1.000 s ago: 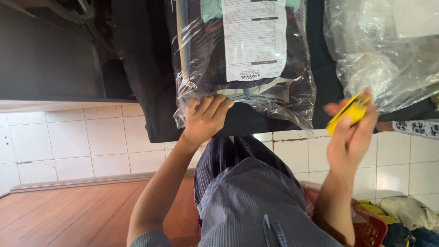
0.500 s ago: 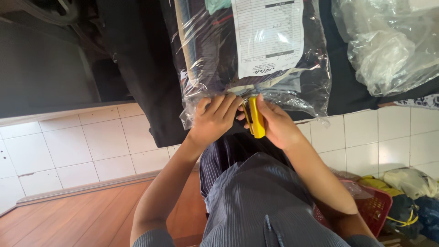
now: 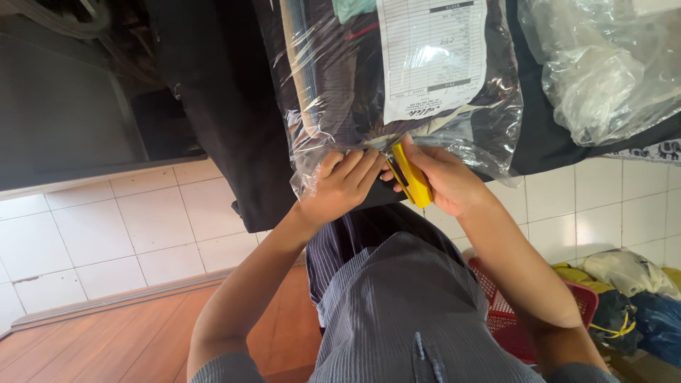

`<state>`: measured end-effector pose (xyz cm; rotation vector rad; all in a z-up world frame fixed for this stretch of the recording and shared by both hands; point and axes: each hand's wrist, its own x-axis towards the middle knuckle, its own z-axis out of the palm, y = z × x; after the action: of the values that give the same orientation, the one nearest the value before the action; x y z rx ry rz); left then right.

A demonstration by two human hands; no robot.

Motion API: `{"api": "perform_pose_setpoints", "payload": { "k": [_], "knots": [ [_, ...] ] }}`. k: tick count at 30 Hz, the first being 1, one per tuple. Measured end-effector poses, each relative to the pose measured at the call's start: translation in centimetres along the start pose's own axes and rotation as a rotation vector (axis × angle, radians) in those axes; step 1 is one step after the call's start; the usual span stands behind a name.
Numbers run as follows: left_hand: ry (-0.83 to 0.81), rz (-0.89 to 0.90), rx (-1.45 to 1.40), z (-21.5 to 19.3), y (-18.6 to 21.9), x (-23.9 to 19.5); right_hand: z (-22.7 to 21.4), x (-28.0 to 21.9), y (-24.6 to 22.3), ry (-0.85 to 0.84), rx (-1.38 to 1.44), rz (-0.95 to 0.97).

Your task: The person folds the edges of a clear plastic bag containing folded clothes and a paper document, then uses a yellow handheld stapler to secure the bag's opening. The person repeats this process multiple times to ensure the package is sealed.

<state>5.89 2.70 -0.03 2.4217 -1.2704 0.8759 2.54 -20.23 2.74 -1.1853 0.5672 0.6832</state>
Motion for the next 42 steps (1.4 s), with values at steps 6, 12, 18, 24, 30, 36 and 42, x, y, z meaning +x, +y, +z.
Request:
{"api": "perform_pose_setpoints", "payload": {
  "k": [6,12,18,24,30,36,42],
  "knots": [
    [-0.010,0.020,0.007,0.1,0.0,-0.2,0.3,0.5,0.0,0.022,-0.019,0.009],
    [-0.006,0.030,0.005,0.2,0.0,-0.4,0.2,1.6,2.1,0.131,-0.134,-0.076],
    [-0.050,-0.008,0.125,-0.3,0.4,-0.7,-0.1,1.6,3.1,0.040,-0.018,-0.149],
    [-0.071,-0.025,0.124,-0.5,0.5,-0.8,-0.5,-0.5,2.5,-0.170,0.238,-0.113],
    [-0.016,-0.067,0.026,-0.3,0.3,-0.6,-0.4,-0.8,3.0,-0.183,0.197,-0.162],
    [-0.022,-0.053,0.033,-0.4,0.3,-0.5,-1.0,0.2,2.6,-0.124,0.137,-0.130],
    [-0.038,-0.090,0.050,-0.9,0.6,-0.4,-0.5,0.6,2.4,-0.096,0.161,-0.132]
  ]
}}
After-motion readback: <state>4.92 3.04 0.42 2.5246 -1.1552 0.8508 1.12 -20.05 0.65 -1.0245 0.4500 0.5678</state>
